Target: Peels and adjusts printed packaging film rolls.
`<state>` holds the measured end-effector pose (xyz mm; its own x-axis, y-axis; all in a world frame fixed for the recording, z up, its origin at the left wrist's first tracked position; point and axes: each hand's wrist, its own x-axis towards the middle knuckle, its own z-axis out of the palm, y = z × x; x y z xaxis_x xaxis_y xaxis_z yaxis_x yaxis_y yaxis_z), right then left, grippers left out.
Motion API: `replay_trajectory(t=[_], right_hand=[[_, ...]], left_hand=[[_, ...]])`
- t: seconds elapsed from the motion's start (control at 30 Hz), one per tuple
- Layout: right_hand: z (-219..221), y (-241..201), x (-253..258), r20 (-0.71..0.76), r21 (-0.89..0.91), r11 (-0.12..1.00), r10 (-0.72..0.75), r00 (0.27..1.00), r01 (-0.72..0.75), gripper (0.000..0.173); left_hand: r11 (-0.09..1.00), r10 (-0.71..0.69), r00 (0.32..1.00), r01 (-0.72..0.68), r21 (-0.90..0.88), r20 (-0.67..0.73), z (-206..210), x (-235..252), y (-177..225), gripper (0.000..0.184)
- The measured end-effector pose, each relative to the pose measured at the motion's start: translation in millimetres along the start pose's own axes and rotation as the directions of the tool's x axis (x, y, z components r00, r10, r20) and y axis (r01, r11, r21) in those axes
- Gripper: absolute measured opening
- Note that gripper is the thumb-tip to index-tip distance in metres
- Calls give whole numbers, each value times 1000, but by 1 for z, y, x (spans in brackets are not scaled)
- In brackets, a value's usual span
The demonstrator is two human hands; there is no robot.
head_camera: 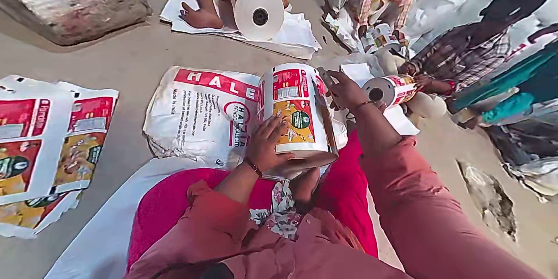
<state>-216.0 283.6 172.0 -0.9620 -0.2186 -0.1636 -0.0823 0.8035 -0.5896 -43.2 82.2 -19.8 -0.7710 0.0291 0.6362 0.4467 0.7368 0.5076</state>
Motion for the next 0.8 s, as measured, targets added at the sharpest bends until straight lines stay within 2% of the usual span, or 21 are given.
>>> replay_trajectory(t=[0.13, 0.53, 0.8], right_hand=[[4, -13, 31, -9, -166, 986, 18, 1000, -19, 49], [15, -28, 52, -19, -335, 941, 51, 999, -55, 48], [7, -41, 55, 64, -432, 902, 44, 997, -12, 50]], left_hand=[[1000, 10, 1000, -11, -18, -18, 0, -1, 0, 87], [997, 26, 998, -30, -74, -52, 3, -2, -2, 85], [996, 22, 998, -27, -89, -58, 5, -2, -3, 90]])
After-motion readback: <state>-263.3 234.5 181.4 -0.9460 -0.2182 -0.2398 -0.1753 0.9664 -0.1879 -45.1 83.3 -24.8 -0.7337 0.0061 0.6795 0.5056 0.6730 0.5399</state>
